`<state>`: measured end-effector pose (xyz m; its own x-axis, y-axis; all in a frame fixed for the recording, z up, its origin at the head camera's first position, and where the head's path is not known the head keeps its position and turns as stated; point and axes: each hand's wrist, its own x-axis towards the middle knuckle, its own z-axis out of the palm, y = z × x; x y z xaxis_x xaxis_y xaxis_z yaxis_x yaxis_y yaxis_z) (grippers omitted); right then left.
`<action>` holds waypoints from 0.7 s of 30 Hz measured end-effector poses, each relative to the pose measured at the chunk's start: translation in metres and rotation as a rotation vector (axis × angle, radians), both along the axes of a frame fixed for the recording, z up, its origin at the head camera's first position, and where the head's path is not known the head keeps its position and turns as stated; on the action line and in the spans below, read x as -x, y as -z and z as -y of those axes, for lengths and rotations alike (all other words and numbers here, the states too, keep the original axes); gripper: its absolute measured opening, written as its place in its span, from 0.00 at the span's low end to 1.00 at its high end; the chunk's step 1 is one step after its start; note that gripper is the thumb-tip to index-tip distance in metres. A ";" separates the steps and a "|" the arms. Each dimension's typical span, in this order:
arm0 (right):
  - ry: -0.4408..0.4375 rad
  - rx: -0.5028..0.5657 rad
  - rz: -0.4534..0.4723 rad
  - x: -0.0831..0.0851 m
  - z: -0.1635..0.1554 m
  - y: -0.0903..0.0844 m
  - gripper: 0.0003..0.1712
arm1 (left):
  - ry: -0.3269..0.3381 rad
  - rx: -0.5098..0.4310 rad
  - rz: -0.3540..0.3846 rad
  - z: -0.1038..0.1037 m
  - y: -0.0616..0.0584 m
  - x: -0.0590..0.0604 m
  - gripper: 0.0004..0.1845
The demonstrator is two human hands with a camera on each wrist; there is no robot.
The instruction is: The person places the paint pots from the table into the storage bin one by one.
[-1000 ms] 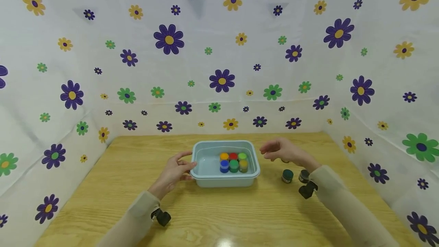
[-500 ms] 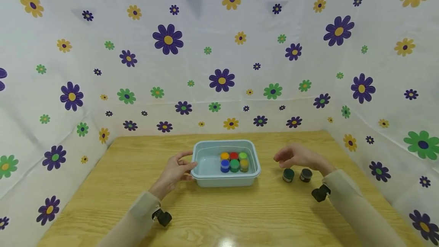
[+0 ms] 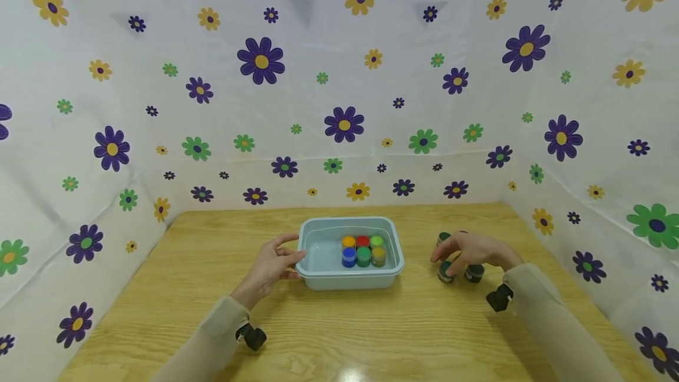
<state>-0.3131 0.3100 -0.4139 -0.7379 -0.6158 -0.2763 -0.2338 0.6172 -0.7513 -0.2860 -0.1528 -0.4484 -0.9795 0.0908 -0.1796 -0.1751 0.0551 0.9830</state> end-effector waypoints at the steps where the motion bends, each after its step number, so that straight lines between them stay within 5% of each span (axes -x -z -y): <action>1: -0.009 0.001 0.014 0.001 -0.001 0.001 0.21 | 0.000 0.000 0.000 0.000 0.000 0.000 0.29; 21: -0.009 -0.059 0.141 0.011 -0.001 0.007 0.23 | 0.010 0.009 -0.002 -0.001 -0.003 -0.002 0.30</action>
<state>-0.3239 0.3111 -0.4208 -0.6838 -0.6017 -0.4127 -0.1337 0.6593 -0.7399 -0.2844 -0.1521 -0.4455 -0.9790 0.0988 -0.1784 -0.1724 0.0660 0.9828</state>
